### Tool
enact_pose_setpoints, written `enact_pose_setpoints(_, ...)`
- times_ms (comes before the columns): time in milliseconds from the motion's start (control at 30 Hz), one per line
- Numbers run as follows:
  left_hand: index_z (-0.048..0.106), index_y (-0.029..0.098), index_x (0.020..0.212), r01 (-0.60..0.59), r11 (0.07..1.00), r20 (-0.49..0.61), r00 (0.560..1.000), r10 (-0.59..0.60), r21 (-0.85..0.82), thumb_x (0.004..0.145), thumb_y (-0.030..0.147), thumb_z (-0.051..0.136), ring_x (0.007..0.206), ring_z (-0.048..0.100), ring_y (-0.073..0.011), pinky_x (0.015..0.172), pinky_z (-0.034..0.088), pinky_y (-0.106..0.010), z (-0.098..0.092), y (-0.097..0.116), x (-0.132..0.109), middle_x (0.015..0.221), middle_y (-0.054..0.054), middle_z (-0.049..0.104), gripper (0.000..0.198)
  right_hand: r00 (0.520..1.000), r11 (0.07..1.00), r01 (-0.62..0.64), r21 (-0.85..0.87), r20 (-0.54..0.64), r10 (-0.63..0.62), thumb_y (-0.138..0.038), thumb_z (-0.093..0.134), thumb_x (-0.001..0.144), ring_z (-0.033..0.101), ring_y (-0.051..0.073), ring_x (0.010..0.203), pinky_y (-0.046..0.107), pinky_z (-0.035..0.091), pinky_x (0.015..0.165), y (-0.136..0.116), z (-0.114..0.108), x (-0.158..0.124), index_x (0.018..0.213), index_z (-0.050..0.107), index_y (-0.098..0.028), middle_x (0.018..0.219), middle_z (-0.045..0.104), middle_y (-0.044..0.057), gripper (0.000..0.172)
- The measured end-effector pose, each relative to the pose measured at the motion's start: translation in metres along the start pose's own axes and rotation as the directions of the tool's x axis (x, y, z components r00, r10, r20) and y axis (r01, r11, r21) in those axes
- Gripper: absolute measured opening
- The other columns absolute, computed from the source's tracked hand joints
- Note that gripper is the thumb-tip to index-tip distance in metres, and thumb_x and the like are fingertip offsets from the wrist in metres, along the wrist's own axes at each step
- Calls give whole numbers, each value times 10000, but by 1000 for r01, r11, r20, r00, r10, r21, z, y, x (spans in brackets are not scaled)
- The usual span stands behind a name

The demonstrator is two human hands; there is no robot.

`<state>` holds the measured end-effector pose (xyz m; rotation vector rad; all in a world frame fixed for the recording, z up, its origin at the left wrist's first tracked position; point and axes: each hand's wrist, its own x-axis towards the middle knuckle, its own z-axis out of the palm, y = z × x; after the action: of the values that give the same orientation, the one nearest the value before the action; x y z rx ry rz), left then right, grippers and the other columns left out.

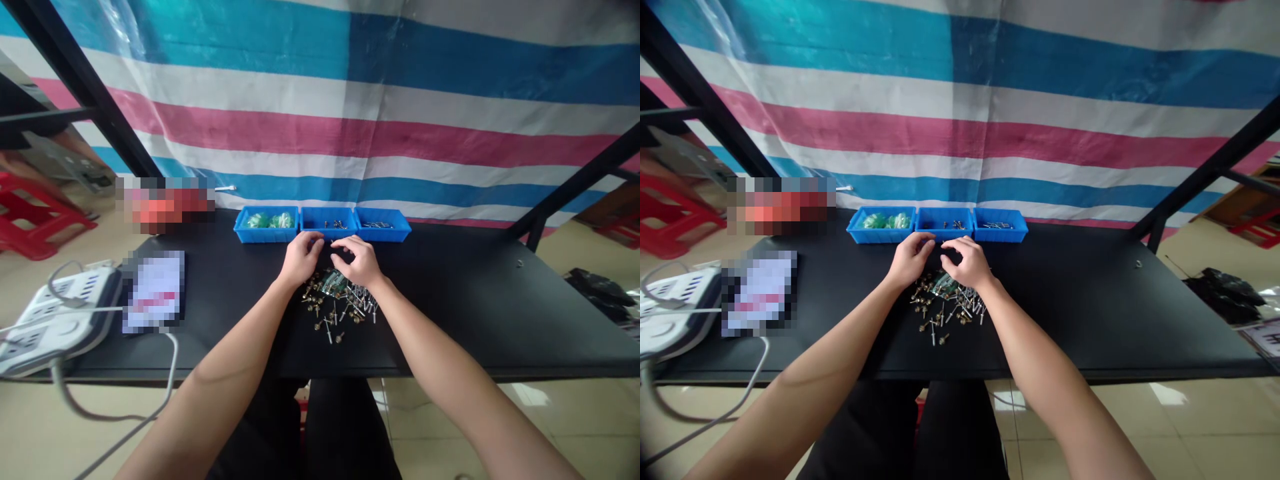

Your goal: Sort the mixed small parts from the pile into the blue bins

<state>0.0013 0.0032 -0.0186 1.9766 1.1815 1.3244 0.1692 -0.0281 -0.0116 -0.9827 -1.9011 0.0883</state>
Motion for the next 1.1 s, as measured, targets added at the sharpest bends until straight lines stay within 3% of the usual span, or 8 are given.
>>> enact_pose_setpoints(167, 635, 160, 958, 78, 994, -136, 988, -67, 82, 821, 142, 534, 695, 556, -131, 762, 502, -322, -3, 1, 3, 962, -61, 607, 171, 1000, 977, -25, -213, 7, 27, -256, 564, 788, 543, 249, 1045, 406, 437, 945, 14, 0, -1, 1184, 610, -153, 1157, 660, 97, 412)
enact_pose_setpoints(367, 640, 151, 936, 139, 982, -192, 975, -113, 129, 792, 87, 528, 684, 555, -135, 765, 503, -335, -4, 1, 4, 979, -72, 576, 194, 970, 865, -187, -465, 54, 239, -339, 563, 788, 376, 354, 1142, 522, 373, 920, 18, -1, 0, 1445, 354, -184, 1457, 433, 81, 707)
enact_pose_setpoints(633, 639, 150, 934, 147, 978, -154, 980, -124, 148, 791, 106, 529, 703, 564, -154, 770, 506, -345, -3, 4, 3, 975, -77, 572, 186, 924, 799, -190, -571, 171, 342, -402, 557, 797, 335, 359, 1177, 524, 340, 918, 19, 0, 0, 1434, 371, -196, 1507, 354, 81, 695)
enact_pose_setpoints(967, 637, 151, 941, 114, 979, -134, 987, -91, 171, 788, 135, 526, 717, 562, -163, 776, 504, -345, -2, 0, 2, 968, -80, 574, 190, 921, 814, -205, -544, 175, 348, -392, 573, 788, 344, 359, 1186, 533, 349, 928, 18, 1, -1, 1410, 418, -198, 1500, 365, 79, 670)
enact_pose_setpoints(1100, 634, 152, 949, 104, 978, -115, 990, -84, 179, 779, 143, 527, 716, 556, -159, 770, 502, -336, -2, 1, 2, 967, -72, 572, 201, 948, 844, -179, -506, 139, 285, -358, 567, 796, 361, 347, 1190, 520, 355, 937, 16, 0, 0, 1385, 451, -179, 1478, 392, 100, 626)
